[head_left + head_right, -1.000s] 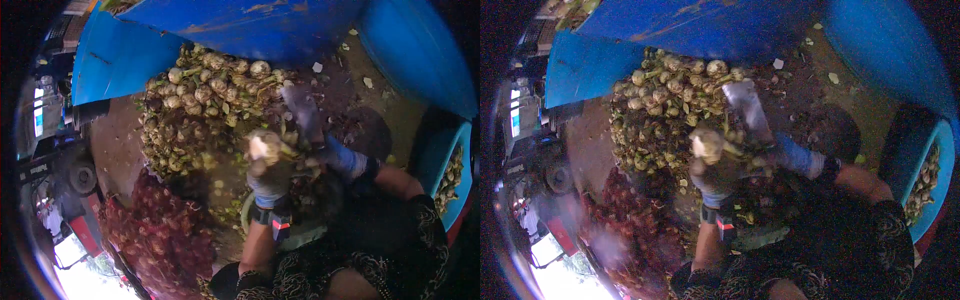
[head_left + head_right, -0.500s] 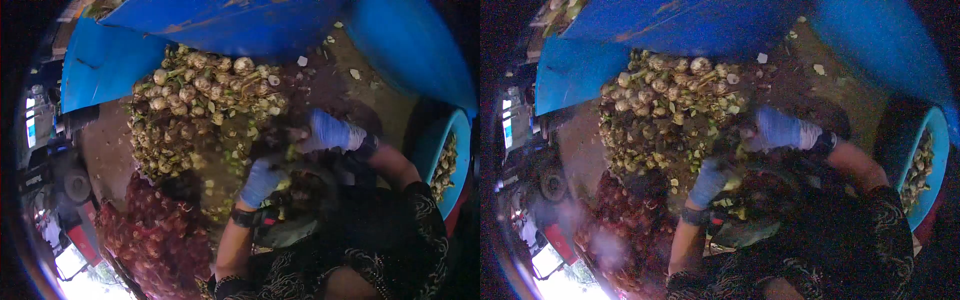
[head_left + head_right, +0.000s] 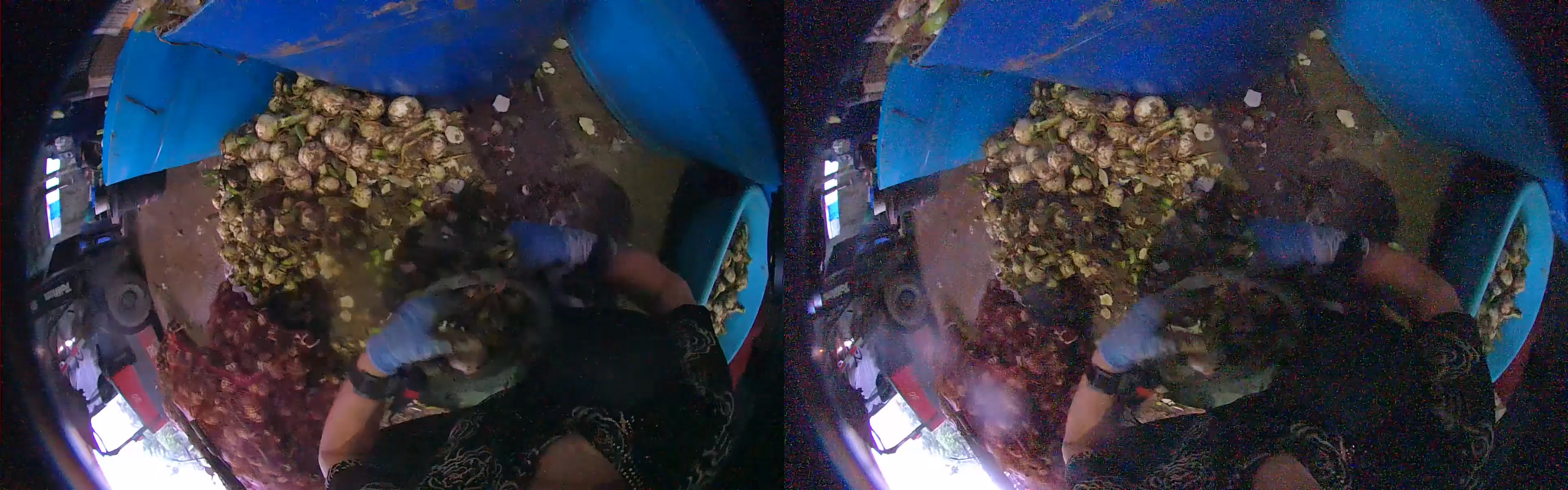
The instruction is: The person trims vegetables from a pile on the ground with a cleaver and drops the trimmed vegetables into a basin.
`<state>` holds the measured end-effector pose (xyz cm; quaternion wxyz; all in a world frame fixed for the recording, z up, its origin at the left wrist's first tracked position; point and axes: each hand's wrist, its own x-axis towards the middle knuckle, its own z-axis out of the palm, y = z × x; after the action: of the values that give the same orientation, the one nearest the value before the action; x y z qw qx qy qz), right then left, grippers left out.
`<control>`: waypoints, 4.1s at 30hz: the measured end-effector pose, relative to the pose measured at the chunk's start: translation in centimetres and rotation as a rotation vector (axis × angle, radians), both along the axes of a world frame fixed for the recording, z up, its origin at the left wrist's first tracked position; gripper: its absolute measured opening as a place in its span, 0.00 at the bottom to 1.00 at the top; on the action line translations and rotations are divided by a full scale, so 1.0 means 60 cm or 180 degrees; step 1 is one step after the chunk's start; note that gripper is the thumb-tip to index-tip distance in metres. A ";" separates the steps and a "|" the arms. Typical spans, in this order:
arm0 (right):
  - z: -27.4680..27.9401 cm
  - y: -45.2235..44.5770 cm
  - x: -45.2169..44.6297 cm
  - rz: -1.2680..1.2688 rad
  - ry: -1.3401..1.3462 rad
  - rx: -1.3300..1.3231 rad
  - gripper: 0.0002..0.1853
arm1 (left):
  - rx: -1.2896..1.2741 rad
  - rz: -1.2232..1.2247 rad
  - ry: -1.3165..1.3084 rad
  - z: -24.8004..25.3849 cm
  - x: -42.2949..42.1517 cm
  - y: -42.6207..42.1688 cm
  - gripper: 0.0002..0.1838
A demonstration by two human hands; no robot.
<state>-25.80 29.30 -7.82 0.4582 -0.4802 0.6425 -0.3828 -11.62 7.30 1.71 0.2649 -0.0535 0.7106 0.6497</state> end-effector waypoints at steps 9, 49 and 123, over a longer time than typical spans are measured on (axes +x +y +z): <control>-0.038 -0.008 0.002 -0.0902 -0.0383 0.0082 0.19 | -0.6030 -0.1566 0.1512 -0.202 -0.129 -0.185 0.18; -0.084 0.023 -0.017 -0.0691 0.1532 0.0481 0.20 | 0.0288 0.1061 0.0088 -0.014 -0.054 0.048 0.25; -0.040 -0.010 0.006 -0.0520 0.0184 0.0677 0.17 | -0.3505 -0.0079 -0.1207 -0.326 0.179 -0.249 0.29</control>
<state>-25.44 28.67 -10.19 0.4551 -0.3859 0.7294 -0.3346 -0.90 -7.64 -17.84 0.3283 -0.2904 0.8844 0.1604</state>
